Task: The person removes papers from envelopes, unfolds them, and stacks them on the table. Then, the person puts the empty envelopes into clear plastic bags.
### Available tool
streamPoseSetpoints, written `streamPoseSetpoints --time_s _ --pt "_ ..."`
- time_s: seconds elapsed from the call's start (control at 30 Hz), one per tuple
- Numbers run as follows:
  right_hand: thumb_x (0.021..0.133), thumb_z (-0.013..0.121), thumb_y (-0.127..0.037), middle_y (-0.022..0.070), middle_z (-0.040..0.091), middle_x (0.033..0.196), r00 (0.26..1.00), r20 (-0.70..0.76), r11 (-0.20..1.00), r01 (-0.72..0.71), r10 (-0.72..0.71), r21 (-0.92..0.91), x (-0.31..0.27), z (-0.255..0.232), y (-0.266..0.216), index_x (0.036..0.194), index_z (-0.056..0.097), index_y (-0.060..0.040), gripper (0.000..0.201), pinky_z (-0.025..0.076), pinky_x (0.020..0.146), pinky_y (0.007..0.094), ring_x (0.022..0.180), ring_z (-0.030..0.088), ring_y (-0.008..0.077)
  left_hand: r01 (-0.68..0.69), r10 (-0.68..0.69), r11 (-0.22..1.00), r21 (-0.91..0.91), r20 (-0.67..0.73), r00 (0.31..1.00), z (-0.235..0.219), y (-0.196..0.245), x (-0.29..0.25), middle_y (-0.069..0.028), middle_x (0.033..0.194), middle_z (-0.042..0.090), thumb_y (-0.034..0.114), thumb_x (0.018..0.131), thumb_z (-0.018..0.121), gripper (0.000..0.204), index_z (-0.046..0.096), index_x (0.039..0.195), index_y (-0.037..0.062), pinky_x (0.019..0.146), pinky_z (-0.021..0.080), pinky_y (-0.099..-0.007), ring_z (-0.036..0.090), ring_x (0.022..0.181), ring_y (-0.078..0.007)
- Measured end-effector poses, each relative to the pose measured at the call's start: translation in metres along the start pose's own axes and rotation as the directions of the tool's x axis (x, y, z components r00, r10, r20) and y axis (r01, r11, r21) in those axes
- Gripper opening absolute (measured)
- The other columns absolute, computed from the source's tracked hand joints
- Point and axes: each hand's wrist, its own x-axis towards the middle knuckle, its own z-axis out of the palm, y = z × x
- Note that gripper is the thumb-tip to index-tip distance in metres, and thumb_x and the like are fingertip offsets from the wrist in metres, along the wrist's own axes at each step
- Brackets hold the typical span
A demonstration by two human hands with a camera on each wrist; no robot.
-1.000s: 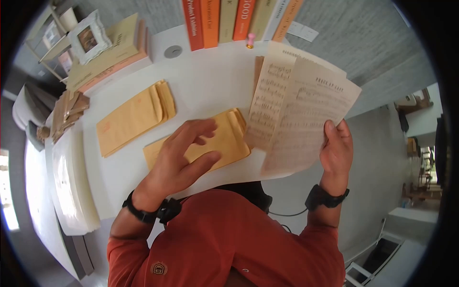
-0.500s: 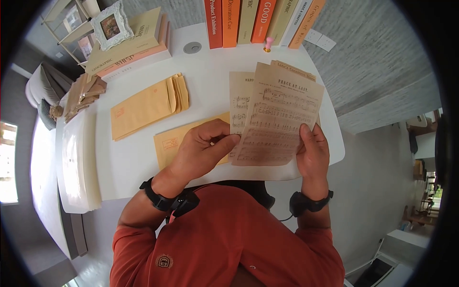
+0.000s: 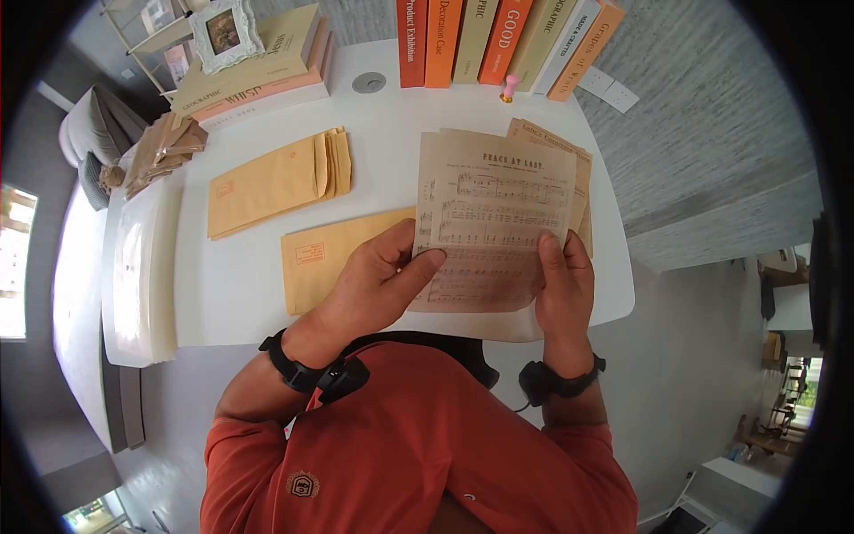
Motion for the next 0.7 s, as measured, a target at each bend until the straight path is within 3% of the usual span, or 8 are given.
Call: streamPoseSetpoints --time_s 0.07,0.2,0.3,0.37,0.47,0.6,0.67,0.7 --pt "0.105 0.059 -0.022 0.0066 0.068 0.115 0.999 0.025 0.999 0.044 -0.044 0.017 -0.003 0.007 -0.004 0.124 0.060 0.0038 0.032 0.045 0.097 0.0274 0.105 0.059 0.0101 0.048 -0.048 0.999 -0.023 -0.009 0.999 -0.001 0.002 -0.004 0.0048 0.092 0.061 0.011 0.106 0.053 0.022 0.061 0.123 0.0002 0.072 0.047 -0.0225 0.049 0.079 -0.0025" --pt "0.104 0.060 -0.020 0.0072 0.067 0.113 0.982 0.158 0.995 0.104 -0.101 -0.009 -0.013 0.016 -0.009 0.124 0.059 0.0044 0.032 0.046 0.095 0.0267 0.102 0.059 0.0103 -0.012 0.003 0.997 -0.072 -0.119 0.993 -0.003 0.001 -0.012 0.0037 0.101 0.064 0.014 0.107 0.050 0.026 0.061 0.127 0.0007 0.081 0.047 -0.0231 0.052 0.089 -0.0030" --pt "0.103 0.061 -0.020 0.0070 0.067 0.111 0.961 0.267 0.994 0.089 -0.070 -0.060 -0.017 0.011 -0.004 0.124 0.059 0.0045 0.032 0.047 0.092 0.0262 0.100 0.059 0.0096 0.011 -0.040 0.986 -0.164 -0.177 0.983 -0.006 0.009 -0.021 0.0012 0.109 0.065 0.016 0.108 0.049 0.029 0.059 0.130 0.0005 0.087 0.047 -0.0245 0.055 0.095 -0.0047" --pt "0.103 0.061 -0.020 0.0053 0.068 0.107 0.958 0.284 0.995 0.067 -0.043 -0.075 -0.017 0.016 -0.002 0.122 0.061 0.0038 0.030 0.047 0.086 0.0249 0.095 0.059 0.0083 0.072 -0.118 0.966 -0.248 -0.176 0.977 -0.016 0.006 -0.028 -0.0010 0.114 0.066 0.017 0.108 0.049 0.032 0.057 0.134 0.0007 0.091 0.048 -0.0257 0.057 0.100 -0.0063" --pt "0.103 0.062 -0.022 0.0026 0.068 0.099 0.959 0.279 0.985 0.087 -0.044 -0.147 -0.018 0.025 0.000 0.117 0.063 0.0023 0.028 0.047 0.080 0.0232 0.087 0.058 0.0061 0.065 -0.104 0.970 -0.234 -0.159 0.982 -0.034 -0.001 -0.036 -0.0046 0.115 0.067 0.010 0.105 0.053 0.039 0.049 0.143 0.0004 0.094 0.048 -0.0270 0.060 0.104 -0.0085" --pt "0.103 0.064 -0.025 0.0000 0.068 0.091 0.973 0.218 0.980 0.112 -0.074 -0.166 -0.018 0.039 0.007 0.112 0.066 0.0001 0.027 0.046 0.075 0.0215 0.081 0.055 0.0040 -0.132 0.100 0.980 -0.148 -0.203 0.974 -0.043 0.007 -0.045 -0.0084 0.115 0.067 -0.002 0.097 0.060 0.052 0.044 0.146 0.0006 0.090 0.051 -0.0288 0.062 0.102 -0.0103" --pt "0.102 0.064 -0.023 -0.0002 0.067 0.093 0.982 0.188 0.981 0.059 -0.024 -0.184 -0.019 0.046 0.011 0.112 0.066 0.0001 0.025 0.046 0.075 0.0219 0.082 0.055 0.0039 -0.220 0.198 0.970 -0.100 -0.197 0.960 -0.045 0.013 -0.045 -0.0091 0.115 0.066 -0.005 0.093 0.064 0.056 0.045 0.145 0.0009 0.087 0.053 -0.0294 0.063 0.098 -0.0108" --pt "0.102 0.064 -0.022 -0.0003 0.067 0.093 0.985 0.173 0.980 0.031 0.004 -0.196 -0.020 0.050 0.013 0.112 0.066 0.0001 0.024 0.046 0.075 0.0221 0.082 0.054 0.0039 -0.197 0.192 0.980 -0.016 -0.169 0.967 -0.049 0.010 -0.044 -0.0091 0.116 0.066 -0.004 0.092 0.066 0.054 0.048 0.143 0.0011 0.084 0.053 -0.0296 0.063 0.095 -0.0117"
